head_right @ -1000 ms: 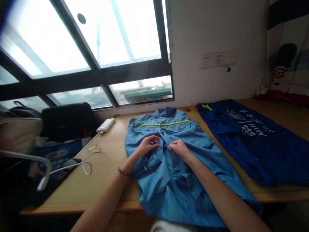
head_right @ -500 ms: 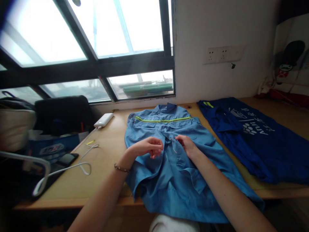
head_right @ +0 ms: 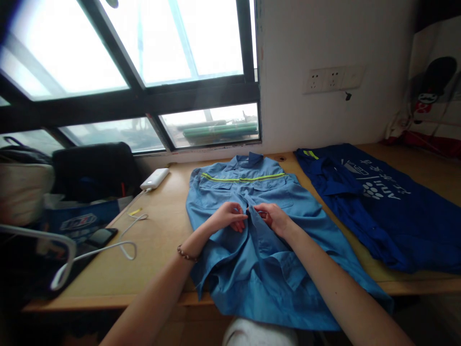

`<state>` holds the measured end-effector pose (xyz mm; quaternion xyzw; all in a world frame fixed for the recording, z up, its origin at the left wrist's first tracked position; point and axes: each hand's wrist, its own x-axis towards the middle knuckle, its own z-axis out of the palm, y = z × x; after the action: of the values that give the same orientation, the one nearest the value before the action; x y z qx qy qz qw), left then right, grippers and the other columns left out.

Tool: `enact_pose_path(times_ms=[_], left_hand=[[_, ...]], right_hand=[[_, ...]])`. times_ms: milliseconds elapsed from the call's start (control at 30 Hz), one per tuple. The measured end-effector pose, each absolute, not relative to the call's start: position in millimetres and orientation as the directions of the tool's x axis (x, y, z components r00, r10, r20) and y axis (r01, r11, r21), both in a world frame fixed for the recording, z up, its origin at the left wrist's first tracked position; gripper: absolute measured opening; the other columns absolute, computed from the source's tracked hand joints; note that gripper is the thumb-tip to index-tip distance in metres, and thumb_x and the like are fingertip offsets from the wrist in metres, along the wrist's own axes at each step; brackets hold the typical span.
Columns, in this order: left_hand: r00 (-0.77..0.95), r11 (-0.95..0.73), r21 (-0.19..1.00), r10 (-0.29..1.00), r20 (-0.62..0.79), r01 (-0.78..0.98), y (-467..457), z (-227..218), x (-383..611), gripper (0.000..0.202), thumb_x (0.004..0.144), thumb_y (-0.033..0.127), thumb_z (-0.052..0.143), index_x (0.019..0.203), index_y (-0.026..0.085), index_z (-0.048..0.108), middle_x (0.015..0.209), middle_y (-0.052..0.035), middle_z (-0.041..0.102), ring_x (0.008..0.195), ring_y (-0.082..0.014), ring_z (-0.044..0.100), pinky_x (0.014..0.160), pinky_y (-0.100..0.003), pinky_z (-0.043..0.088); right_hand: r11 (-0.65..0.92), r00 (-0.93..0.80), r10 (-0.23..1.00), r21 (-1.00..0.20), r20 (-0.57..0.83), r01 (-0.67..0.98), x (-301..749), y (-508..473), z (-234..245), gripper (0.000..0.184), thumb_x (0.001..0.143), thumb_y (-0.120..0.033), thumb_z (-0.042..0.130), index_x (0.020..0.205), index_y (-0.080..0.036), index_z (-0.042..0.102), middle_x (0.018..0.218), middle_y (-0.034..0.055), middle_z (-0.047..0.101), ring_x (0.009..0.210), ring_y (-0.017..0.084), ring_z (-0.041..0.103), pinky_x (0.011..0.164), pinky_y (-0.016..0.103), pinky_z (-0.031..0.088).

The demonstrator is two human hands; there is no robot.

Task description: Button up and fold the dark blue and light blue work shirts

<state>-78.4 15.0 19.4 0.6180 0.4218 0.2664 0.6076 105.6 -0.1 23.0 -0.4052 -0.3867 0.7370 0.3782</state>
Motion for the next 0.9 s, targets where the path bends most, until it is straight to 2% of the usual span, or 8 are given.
enact_pose_path(times_ms=[133,300,400,467,533,667,767,900], left_hand=[[0.509,0.197,0.977,0.851,-0.13,-0.08,10.6,26.2,-70.7,0.033,0.063,0.033,0.07,0.075,0.015,0.045,0.066,-0.0088,0.066,0.061,-0.0222,0.065,0.055,-0.03,0.051],[0.502,0.22,0.961,0.858,-0.109,-0.166,10.9,23.8,-68.4,0.035,0.065,0.032,0.07,0.077,0.014,0.043,0.071,-0.0107,0.066,0.068,-0.0231,0.065,0.061,-0.031,0.052],[0.498,0.218,0.964,0.86,-0.116,-0.152,11.7,20.4,-67.5,0.035,0.064,0.032,0.071,0.077,0.015,0.043,0.07,-0.0093,0.066,0.067,-0.023,0.065,0.062,-0.032,0.052],[0.495,0.211,0.968,0.861,-0.118,-0.137,11.3,18.6,-65.9,0.036,0.062,0.033,0.071,0.076,0.016,0.043,0.068,-0.0073,0.066,0.065,-0.0219,0.065,0.062,-0.033,0.052],[0.496,0.205,0.97,0.861,-0.114,-0.132,10.3,16.9,-63.4,0.037,0.061,0.035,0.071,0.075,0.016,0.043,0.065,-0.005,0.065,0.064,-0.0203,0.065,0.062,-0.032,0.052],[0.452,0.208,0.968,0.883,-0.126,-0.137,8.7,12.3,-56.6,0.036,0.065,0.042,0.066,0.074,0.017,0.042,0.06,0.0004,0.06,0.06,-0.0167,0.062,0.061,-0.031,0.052],[0.343,0.14,0.983,0.935,-0.092,-0.118,8.8,6.8,-52.2,0.037,0.064,0.041,0.067,0.073,0.017,0.04,0.054,0.0049,0.054,0.051,-0.0125,0.058,0.053,-0.026,0.05],[0.265,0.107,0.98,0.962,-0.059,-0.169,9.1,0.1,-49.5,0.04,0.062,0.037,0.069,0.08,0.018,0.038,0.052,0.0066,0.053,0.046,-0.0101,0.054,0.048,-0.023,0.048]], right_hand=[[-0.338,-0.335,0.911,-0.903,-0.242,-0.266,105.9,0.2,22.8,0.021,0.064,-0.019,0.059,0.083,-0.016,0.067,0.074,0.0044,0.067,0.063,0.013,0.06,0.057,0.022,0.047],[-0.222,-0.286,0.944,-0.96,-0.167,-0.172,106.7,0.9,19.3,0.028,0.063,-0.027,0.065,0.088,-0.016,0.068,0.074,0.0038,0.067,0.064,0.014,0.06,0.059,0.024,0.047],[0.031,-0.238,0.97,-0.999,0.037,-0.031,106.7,1.3,18.5,0.025,0.065,-0.031,0.064,0.084,-0.016,0.069,0.076,0.0037,0.066,0.07,0.016,0.06,0.065,0.026,0.046],[0.226,-0.208,0.958,-0.967,0.199,0.115,106.2,1.8,17.6,0.019,0.066,-0.03,0.063,0.077,-0.016,0.07,0.076,0.0037,0.066,0.072,0.016,0.059,0.068,0.027,0.045],[0.341,-0.179,0.936,-0.903,0.302,0.26,104.8,2.1,15.5,0.014,0.067,-0.029,0.062,0.071,-0.017,0.069,0.072,0.0034,0.064,0.07,0.016,0.059,0.067,0.027,0.045],[0.411,-0.122,0.909,-0.811,0.398,0.417,99.1,0.6,8.7,0.011,0.069,-0.027,0.061,0.067,-0.017,0.064,0.068,0.0022,0.062,0.064,0.015,0.056,0.059,0.026,0.044],[0.447,-0.139,0.889,-0.756,0.437,0.478,94.7,-1.8,5.7,0.008,0.07,-0.025,0.059,0.068,-0.017,0.059,0.068,0.0012,0.059,0.063,0.013,0.054,0.058,0.025,0.043],[0.428,-0.144,0.9,-0.767,0.412,0.478,92.6,-2.4,4.5,0.009,0.068,-0.023,0.06,0.073,-0.017,0.055,0.065,-0.0011,0.055,0.059,0.012,0.051,0.056,0.024,0.041]])
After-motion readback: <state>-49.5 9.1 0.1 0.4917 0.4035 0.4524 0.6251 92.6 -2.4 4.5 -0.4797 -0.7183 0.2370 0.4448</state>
